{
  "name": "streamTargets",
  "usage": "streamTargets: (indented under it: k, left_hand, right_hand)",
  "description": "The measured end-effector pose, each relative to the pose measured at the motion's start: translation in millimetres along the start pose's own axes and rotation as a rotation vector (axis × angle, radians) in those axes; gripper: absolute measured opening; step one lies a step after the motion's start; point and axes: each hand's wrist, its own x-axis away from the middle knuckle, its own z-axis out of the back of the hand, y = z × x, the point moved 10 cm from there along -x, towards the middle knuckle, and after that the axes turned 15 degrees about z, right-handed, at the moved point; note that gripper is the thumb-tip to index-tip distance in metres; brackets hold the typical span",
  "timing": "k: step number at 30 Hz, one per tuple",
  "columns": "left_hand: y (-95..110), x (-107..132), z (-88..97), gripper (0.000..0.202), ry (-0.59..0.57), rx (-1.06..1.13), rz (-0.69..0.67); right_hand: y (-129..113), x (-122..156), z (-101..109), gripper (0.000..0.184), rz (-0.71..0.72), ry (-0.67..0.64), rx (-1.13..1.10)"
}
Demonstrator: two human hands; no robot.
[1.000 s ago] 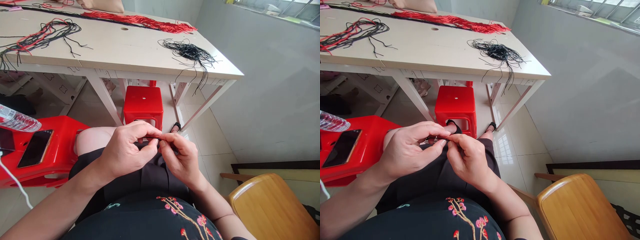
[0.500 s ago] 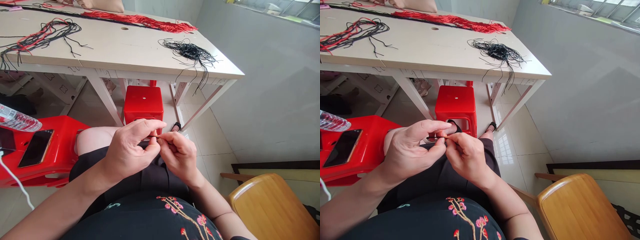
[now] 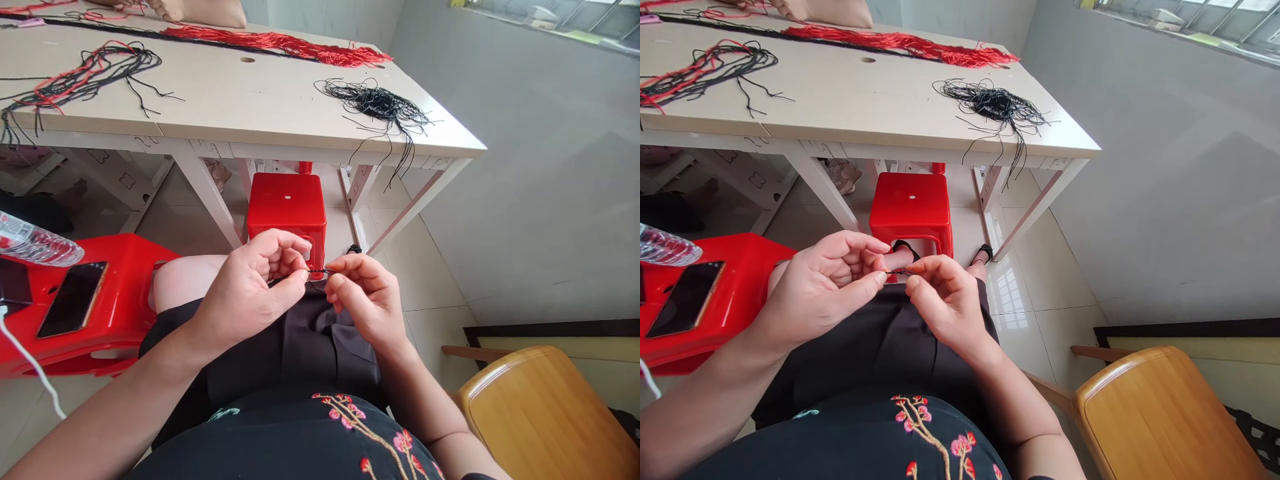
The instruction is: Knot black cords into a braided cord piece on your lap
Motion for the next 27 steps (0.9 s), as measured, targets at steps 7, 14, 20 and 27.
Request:
streamTargets:
  k: [7, 14, 20, 27]
  left_hand:
    - [-2, 1, 5.5, 0.021, -0.082, 0.007, 0.004]
    - [-3, -2, 20.9, 0.024, -0.011, 0.051, 0.000]
    - [0, -3, 30.1, 0.021, 0.065, 0.076, -0.002]
    - [4, -10, 41.1, 0.015, 0.129, 0.045, 0.001]
  right_hand:
    - [2, -1, 1, 0.010, -0.019, 0.003, 0.054]
    - [11, 1, 3, 0.013, -0.085, 0.017, 0.014]
    - [19, 2, 3, 0.015, -0.134, 0.012, 0.008]
    - [25, -10, -3, 0.018, -0.140, -0.017, 0.006]
